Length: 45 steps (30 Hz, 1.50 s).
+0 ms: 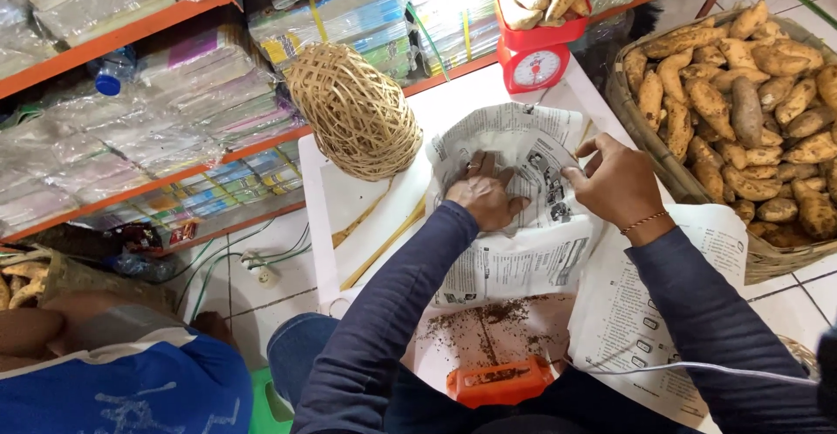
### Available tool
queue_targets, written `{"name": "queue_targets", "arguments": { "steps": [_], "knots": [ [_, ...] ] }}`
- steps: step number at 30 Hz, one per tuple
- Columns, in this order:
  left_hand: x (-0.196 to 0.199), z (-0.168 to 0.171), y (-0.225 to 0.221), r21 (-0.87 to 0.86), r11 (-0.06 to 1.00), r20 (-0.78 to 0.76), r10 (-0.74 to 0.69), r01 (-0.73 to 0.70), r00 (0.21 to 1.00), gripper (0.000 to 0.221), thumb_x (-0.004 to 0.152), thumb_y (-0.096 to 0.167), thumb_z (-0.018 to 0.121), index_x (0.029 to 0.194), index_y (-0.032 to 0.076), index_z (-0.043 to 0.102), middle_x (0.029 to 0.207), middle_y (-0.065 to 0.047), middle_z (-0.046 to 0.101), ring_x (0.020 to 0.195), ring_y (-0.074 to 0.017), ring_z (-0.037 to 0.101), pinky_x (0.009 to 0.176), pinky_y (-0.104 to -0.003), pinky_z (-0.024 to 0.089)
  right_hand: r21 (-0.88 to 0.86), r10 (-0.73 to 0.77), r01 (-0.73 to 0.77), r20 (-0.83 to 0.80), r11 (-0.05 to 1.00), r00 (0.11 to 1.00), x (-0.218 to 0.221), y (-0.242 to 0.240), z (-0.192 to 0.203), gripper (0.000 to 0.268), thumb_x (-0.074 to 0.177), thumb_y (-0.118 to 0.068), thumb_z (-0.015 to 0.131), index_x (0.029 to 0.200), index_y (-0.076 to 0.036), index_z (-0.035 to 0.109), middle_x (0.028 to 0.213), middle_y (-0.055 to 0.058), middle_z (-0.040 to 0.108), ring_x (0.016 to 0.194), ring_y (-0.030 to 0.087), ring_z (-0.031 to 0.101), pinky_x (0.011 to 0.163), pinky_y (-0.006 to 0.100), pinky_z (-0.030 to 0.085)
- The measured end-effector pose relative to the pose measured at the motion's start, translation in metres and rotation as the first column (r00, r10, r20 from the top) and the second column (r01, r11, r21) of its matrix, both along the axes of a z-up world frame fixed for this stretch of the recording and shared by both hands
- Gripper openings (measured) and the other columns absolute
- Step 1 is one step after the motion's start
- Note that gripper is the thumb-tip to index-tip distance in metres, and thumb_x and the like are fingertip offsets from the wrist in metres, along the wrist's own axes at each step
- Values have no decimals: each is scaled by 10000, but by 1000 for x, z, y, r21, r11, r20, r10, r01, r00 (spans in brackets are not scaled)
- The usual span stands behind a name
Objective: The person lines a small woven basket with paper and then places tubers into the basket by hand.
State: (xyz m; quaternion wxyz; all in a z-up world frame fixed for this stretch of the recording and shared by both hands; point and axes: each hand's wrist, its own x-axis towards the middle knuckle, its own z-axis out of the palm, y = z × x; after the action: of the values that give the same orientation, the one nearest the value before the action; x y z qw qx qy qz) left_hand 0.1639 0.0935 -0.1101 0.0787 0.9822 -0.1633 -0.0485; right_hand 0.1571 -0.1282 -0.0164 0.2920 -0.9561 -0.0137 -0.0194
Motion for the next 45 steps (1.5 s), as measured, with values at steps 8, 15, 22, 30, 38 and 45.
{"name": "queue_targets", "arguments": {
  "steps": [8, 15, 22, 30, 38, 45],
  "knots": [
    [-2, 16, -10, -13, 999, 42, 33, -33, 999, 679, 876, 613, 546, 1403, 186, 572, 1509, -262, 440, 1510, -443, 326, 1133, -525, 445, -49, 36, -42, -108, 998, 993, -15, 13, 25, 401, 806, -295, 751, 1163, -117, 712, 957, 135, 777, 1022, 402, 725, 914, 546, 570],
    [17, -15, -5, -62, 998, 73, -2, 7, 997, 427, 845, 485, 602, 969, 88, 699, 944, -184, 637, 1036, -391, 613, 805, -453, 580, -117, -7, -1, -70, 993, 998, -4, 8, -2, 254, 885, -359, 694, 1100, -229, 732, 939, 61, 766, 987, 346, 740, 865, 504, 589],
    [-36, 62, -5, 138, 989, -278, -2, 42, 961, 768, 952, 670, 291, 1362, 123, 641, 1369, -204, 651, 1373, -352, 536, 1164, -526, 342, -53, 12, -8, 60, 999, 998, -4, 7, -9, 207, 911, -352, 684, 1059, -211, 713, 882, 52, 740, 945, 372, 735, 854, 528, 578],
    [-27, 80, -1, 259, 962, -423, 28, 91, 906, 842, 965, 653, 69, 1626, 184, 293, 1651, -181, 329, 1536, -359, 295, 1258, -514, 170, -239, 111, -50, 248, 970, 962, -9, 13, -10, 238, 941, -421, 682, 1092, -240, 711, 951, 63, 772, 933, 359, 749, 852, 500, 594],
    [-22, 80, -6, 257, 950, -443, -50, 180, 895, 830, 966, 678, 165, 1585, 175, 393, 1518, -189, 527, 1407, -377, 506, 1189, -564, 328, 75, 19, -16, -39, 997, 999, 10, 12, 4, 500, 870, -272, 668, 1338, -110, 601, 873, 106, 754, 1003, 411, 709, 913, 574, 538],
    [-37, 76, -4, -14, 975, -515, -197, 221, 834, 674, 968, 553, 268, 1423, 160, 572, 1441, -159, 622, 1350, -358, 577, 1154, -504, 420, -64, 71, -83, -176, 994, 982, 3, 11, 8, 589, 773, -308, 677, 1340, -156, 623, 917, 167, 781, 999, 423, 731, 913, 538, 564]
  ]
}}
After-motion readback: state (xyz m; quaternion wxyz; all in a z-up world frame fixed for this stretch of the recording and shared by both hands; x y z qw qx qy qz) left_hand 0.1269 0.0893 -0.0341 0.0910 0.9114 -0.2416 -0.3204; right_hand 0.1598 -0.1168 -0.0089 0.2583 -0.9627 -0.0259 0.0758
